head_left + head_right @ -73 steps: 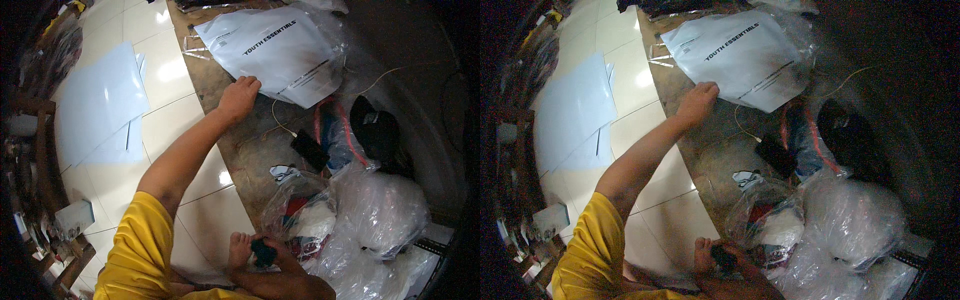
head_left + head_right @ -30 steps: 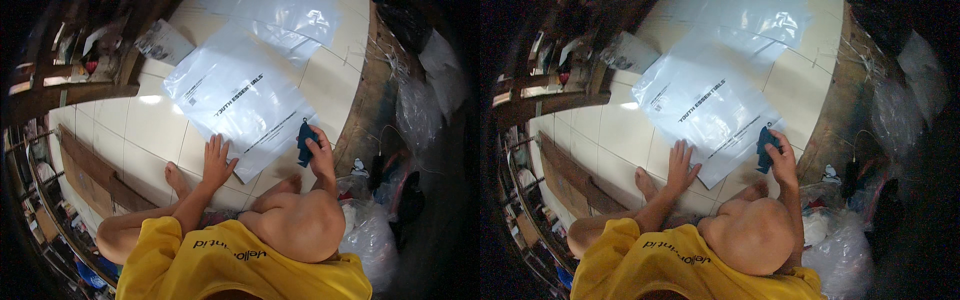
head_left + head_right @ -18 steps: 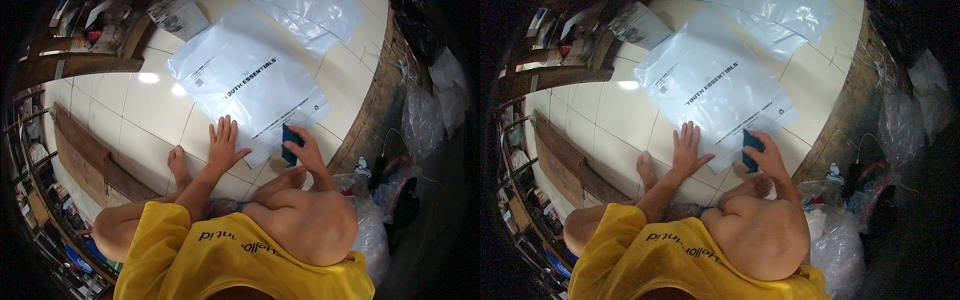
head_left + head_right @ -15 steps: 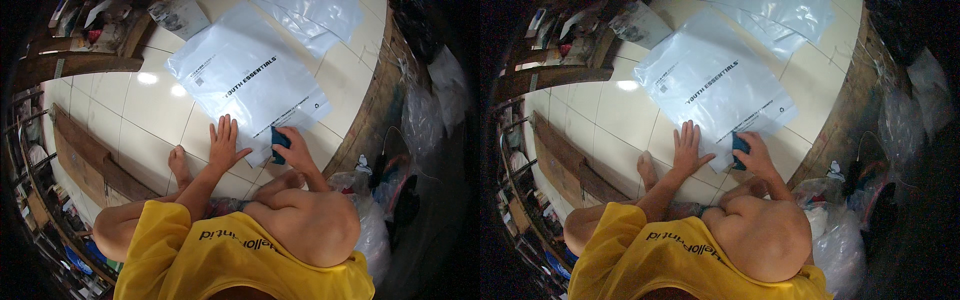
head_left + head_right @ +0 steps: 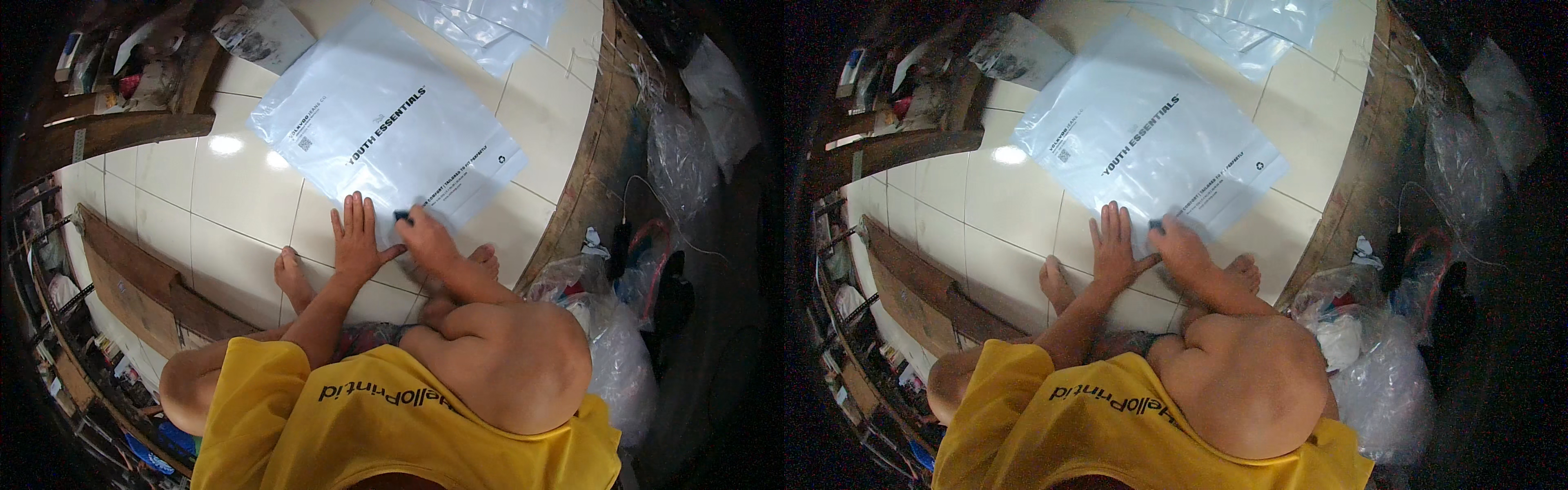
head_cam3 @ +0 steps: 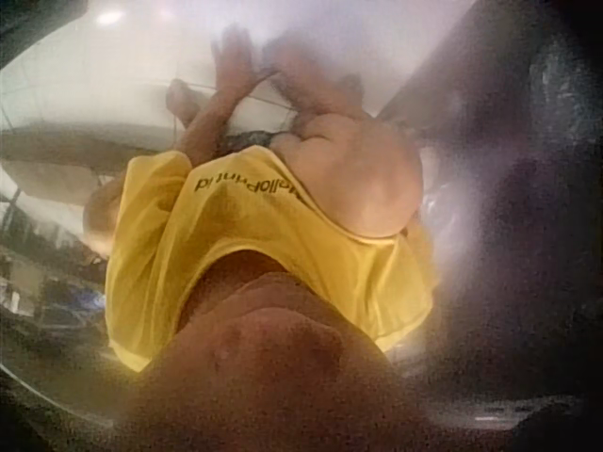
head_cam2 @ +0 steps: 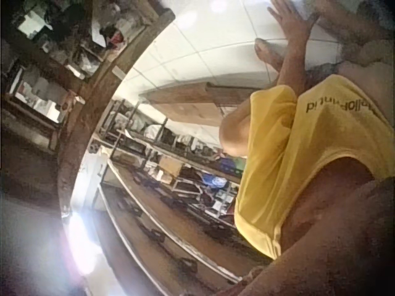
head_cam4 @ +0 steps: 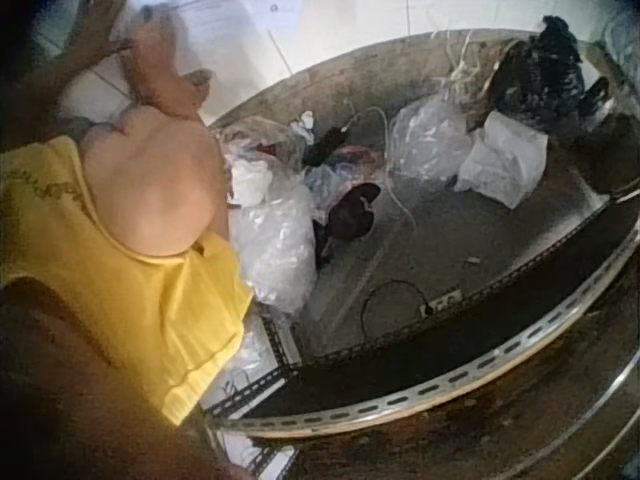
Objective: The person sits on the floor and wipes the surface of several white plastic shipping envelopes using a small dark cloth. They handle the packages one at a time, rubbing the cloth over the printed logos and surfaces, then set them aside.
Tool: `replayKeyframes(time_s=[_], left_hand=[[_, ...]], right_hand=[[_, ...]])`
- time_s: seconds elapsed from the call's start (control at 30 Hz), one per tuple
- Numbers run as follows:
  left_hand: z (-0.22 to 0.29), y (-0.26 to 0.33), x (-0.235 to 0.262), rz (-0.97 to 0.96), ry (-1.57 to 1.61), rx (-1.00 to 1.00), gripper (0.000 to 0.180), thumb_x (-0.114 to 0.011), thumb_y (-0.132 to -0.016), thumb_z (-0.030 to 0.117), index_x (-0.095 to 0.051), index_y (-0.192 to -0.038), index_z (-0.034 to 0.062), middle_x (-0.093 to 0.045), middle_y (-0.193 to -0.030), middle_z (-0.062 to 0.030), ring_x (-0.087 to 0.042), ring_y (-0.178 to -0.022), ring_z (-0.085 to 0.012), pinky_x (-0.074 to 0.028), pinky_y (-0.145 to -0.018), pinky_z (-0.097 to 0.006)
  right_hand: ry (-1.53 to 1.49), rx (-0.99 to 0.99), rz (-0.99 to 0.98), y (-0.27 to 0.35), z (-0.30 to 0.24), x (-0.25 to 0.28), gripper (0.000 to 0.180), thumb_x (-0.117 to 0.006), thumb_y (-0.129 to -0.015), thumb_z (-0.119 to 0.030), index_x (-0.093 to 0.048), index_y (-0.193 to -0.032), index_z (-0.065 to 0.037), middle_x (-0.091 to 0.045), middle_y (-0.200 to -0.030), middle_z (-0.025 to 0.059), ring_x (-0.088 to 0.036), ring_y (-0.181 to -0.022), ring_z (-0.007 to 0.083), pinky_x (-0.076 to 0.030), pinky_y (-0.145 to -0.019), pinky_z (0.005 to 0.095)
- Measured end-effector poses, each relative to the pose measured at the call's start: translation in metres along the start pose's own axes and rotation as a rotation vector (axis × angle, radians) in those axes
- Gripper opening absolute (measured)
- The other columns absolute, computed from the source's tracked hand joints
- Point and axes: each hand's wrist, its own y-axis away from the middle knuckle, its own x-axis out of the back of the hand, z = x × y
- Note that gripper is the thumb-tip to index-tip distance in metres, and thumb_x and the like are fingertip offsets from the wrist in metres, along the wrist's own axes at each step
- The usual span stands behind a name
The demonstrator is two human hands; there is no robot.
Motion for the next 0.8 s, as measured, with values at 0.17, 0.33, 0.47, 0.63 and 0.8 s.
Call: replayKeyframes(time_s=[0.17, 0.33, 0.47, 0.63, 0.8], left_hand=[[-0.001, -0.001, -0.003, 0.002, -0.036, -0.023, 0.126, -0.07, -0.073, 0.072, -0.017, -0.151, -0.011, -0.015, -0.159, -0.0344, -0.013, -0.15, -0.0468, -0.008, -0.117, -0.066], [0.004, -0.003, 0.009, -0.084, -0.036, -0.002, 0.13, -0.07, -0.07, 0.075, -0.016, -0.152, -0.0109, -0.014, -0.159, -0.035, -0.012, -0.15, -0.047, -0.009, -0.117, -0.067], [-0.002, 0.001, -0.001, 0.011, -0.025, 0.011, 0.128, -0.069, -0.07, 0.075, -0.019, -0.152, -0.0088, -0.015, -0.161, -0.0313, -0.011, -0.152, -0.0427, -0.008, -0.118, -0.066], [0.0, 0.002, 0.005, -0.091, -0.027, 0.023, 0.129, -0.069, -0.071, 0.075, -0.016, -0.152, -0.0106, -0.012, -0.16, -0.0336, -0.007, -0.152, -0.045, -0.005, -0.119, -0.064], [0.004, -0.004, 0.01, -0.124, -0.034, 0.038, 0.13, -0.07, -0.072, 0.074, -0.014, -0.152, -0.0117, -0.01, -0.16, -0.0343, -0.007, -0.151, -0.0459, -0.004, -0.119, -0.064]], right_hand=[[0.163, -0.337, 0.211, -0.04, 0.06, 0.061, 0.021, -0.07, -0.084, -0.009, -0.061, -0.103, -0.007, -0.053, -0.104, 0.0188, -0.061, -0.09, 0.0412, -0.053, -0.076, 0.0492], [0.089, -0.318, 0.282, -0.053, 0.068, 0.11, 0.019, -0.071, -0.083, -0.007, -0.06, -0.098, -0.005, -0.053, -0.1, 0.018, -0.06, -0.088, 0.0385, -0.052, -0.076, 0.0476], [0.123, 0.018, -0.108, -0.019, 0.0, 0.014, 0.017, -0.062, -0.09, -0.017, -0.058, -0.099, -0.003, -0.054, -0.098, 0.0216, -0.06, -0.086, 0.0401, -0.05, -0.076, 0.0497], [-0.117, -0.375, -0.008, -0.024, 0.018, 0.048, 0.017, -0.056, -0.095, -0.018, -0.058, -0.101, -0.003, -0.053, -0.105, 0.0236, -0.063, -0.089, 0.0431, -0.052, -0.076, 0.0509], [0.21, -0.32, 0.308, -0.07, 0.098, 0.142, 0.012, -0.059, -0.091, -0.009, -0.062, -0.102, -0.005, -0.052, -0.102, 0.0219, -0.064, -0.088, 0.041, -0.053, -0.077, 0.0486]])
